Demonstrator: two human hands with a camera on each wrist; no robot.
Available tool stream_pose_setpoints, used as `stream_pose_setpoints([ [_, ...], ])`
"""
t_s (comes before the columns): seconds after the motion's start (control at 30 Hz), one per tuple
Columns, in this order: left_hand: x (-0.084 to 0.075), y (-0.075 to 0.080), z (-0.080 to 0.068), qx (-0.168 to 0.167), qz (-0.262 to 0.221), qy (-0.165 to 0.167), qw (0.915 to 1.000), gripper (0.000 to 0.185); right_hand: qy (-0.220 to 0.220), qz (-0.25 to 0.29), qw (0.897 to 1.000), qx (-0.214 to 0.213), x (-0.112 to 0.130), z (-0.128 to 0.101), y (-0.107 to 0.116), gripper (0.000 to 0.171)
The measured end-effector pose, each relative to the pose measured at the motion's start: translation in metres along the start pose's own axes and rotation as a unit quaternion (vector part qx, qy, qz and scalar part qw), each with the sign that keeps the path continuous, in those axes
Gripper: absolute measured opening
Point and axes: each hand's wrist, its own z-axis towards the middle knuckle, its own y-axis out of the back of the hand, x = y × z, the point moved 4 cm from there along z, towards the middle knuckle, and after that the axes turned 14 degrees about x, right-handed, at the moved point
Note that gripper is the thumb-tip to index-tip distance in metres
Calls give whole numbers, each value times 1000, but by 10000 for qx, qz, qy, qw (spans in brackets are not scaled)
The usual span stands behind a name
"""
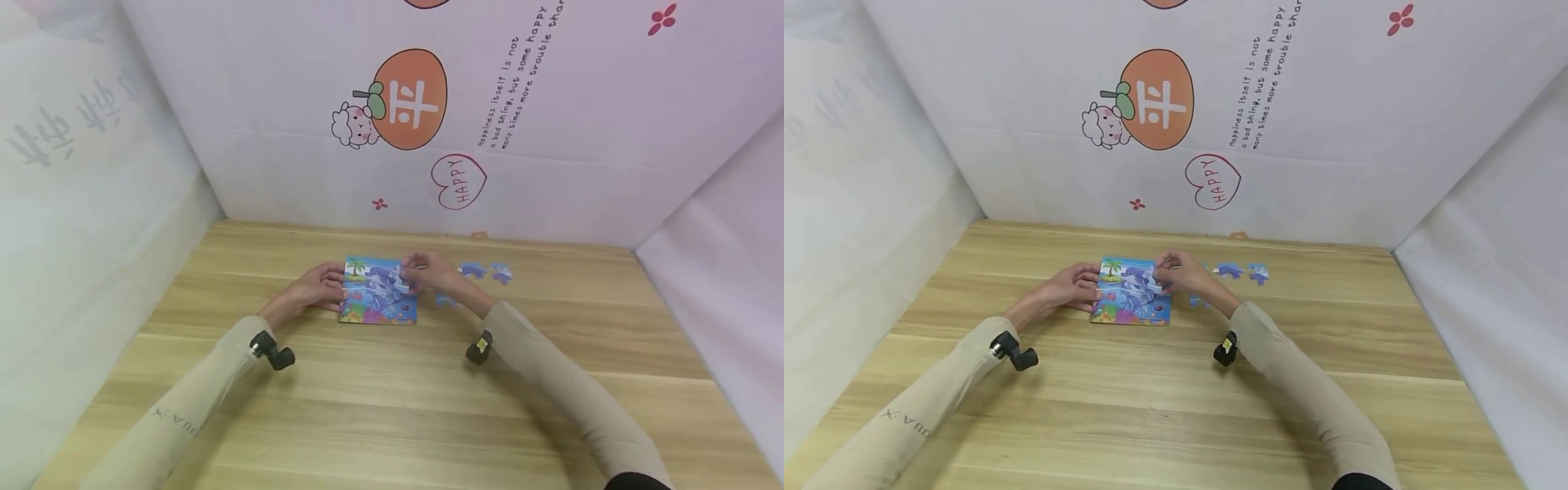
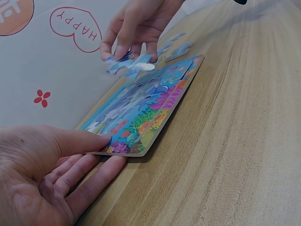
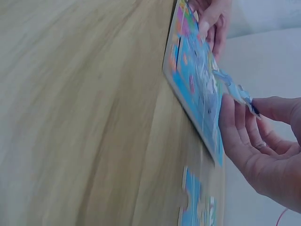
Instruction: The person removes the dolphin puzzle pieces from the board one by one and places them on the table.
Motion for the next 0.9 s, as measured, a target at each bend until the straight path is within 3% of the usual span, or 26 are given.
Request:
stream_pose_setpoints([
  [0.4, -1, 2, 1, -75, -81, 33, 9999, 75, 137, 225, 9996, 99, -13, -30, 29, 32],
  [0.63, -1, 1, 0, -50, -25, 12, 10000, 73, -72, -212, 9996, -185, -19, -48, 50, 32],
  [0.9, 2, 0, 1, 20, 32, 13, 10000, 74, -369, -585, 9975, -138, -28, -72, 80, 31],
])
